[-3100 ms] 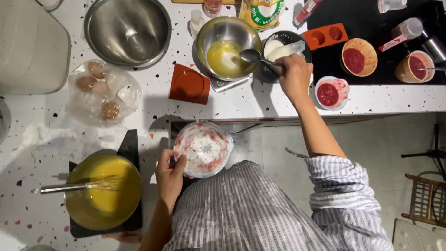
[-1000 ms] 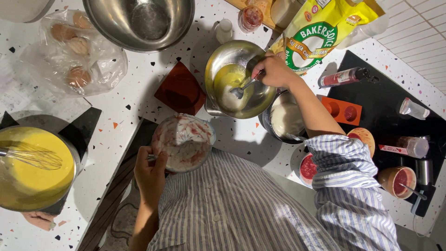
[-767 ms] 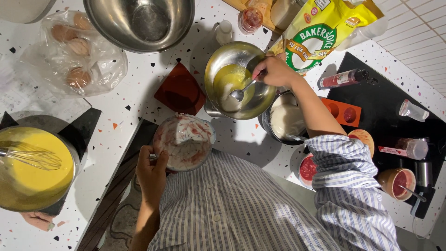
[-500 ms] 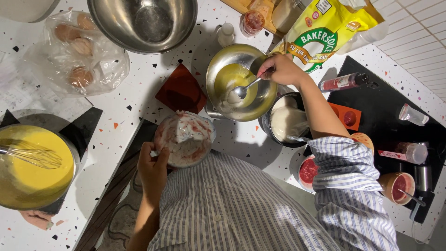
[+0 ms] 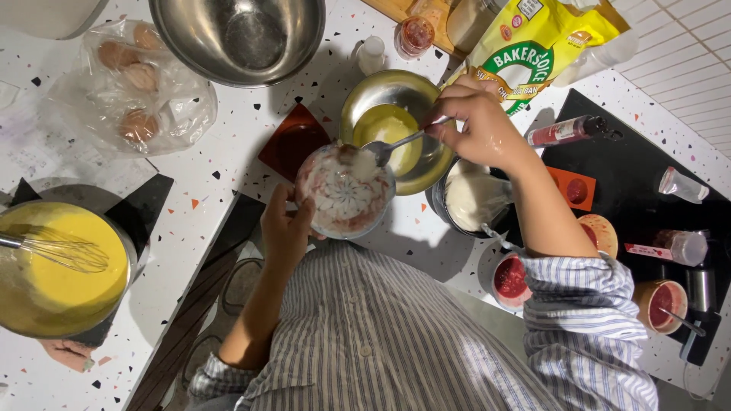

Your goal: Preparing and mixing ingredients for a baking recipe.

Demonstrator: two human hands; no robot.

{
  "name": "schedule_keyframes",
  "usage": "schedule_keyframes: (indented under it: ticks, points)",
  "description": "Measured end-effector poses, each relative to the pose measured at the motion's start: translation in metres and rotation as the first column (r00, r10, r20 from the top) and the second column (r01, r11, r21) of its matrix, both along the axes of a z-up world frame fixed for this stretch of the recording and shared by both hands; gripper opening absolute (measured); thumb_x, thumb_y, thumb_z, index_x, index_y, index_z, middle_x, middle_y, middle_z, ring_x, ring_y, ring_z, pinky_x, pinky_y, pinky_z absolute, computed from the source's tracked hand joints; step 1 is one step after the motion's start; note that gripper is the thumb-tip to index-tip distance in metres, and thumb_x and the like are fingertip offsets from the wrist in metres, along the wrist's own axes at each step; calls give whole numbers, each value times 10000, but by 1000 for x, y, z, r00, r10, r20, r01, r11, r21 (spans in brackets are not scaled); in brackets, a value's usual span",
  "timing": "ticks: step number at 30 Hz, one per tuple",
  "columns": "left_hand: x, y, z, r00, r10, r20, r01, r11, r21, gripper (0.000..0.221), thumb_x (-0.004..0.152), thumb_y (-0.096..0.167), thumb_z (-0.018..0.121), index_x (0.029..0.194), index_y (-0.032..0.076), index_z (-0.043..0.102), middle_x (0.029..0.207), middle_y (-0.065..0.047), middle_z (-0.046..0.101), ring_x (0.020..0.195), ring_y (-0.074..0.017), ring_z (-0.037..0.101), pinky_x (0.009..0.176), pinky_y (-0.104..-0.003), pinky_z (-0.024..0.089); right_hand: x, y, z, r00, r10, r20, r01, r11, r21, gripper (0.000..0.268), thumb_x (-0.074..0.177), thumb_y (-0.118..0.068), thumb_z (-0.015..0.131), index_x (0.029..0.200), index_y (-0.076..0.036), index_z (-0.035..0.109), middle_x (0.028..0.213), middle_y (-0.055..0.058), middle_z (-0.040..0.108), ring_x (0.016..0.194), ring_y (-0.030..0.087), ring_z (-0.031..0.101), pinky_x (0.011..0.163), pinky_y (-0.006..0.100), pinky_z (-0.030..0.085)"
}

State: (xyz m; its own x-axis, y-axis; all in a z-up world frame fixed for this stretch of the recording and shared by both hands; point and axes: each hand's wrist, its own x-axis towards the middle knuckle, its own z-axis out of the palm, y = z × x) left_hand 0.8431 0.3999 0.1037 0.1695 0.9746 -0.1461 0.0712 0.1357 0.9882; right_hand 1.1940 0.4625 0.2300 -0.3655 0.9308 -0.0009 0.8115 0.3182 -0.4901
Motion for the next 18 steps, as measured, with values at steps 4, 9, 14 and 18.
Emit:
schedule_keyframes:
  ticks: [4,9,14,18]
  points:
    - [11,17,16,1000,-24,-12,23,996,-91,132,995,136,609,981,61,503,869,-97,662,649,-185,747,470,-320,593,-18,-27,3,998,51,-36,-39,956,291,206,864,-85,787,1059,-146,775,1033,27,618,1085,264,560,962,414,335]
    - [19,34,25,1000,-8,23,10,995,-95,161,972,130,603,984,53,463,906,-118,607,674,-209,767,453,-330,595,-32,-48,10,987,56,148,-136,781,610,273,837,-94,821,1097,-169,785,1066,1,640,1043,261,571,914,475,305]
    - [25,43,40,989,-19,148,33,995,-93,114,962,99,582,982,55,478,915,-103,653,704,-198,754,482,-342,607,-34,-63,6,988,-6,153,-109,674,731,315,805,-79,820,1114,-134,791,1040,2,647,970,265,567,899,464,329]
    - [28,45,28,974,50,220,-18,989,-144,112,910,48,580,974,36,489,912,-97,637,692,-194,724,457,-349,644,-36,-73,3,983,8,185,-141,681,719,311,813,-63,817,1121,-101,799,1036,32,633,983,265,573,905,447,358]
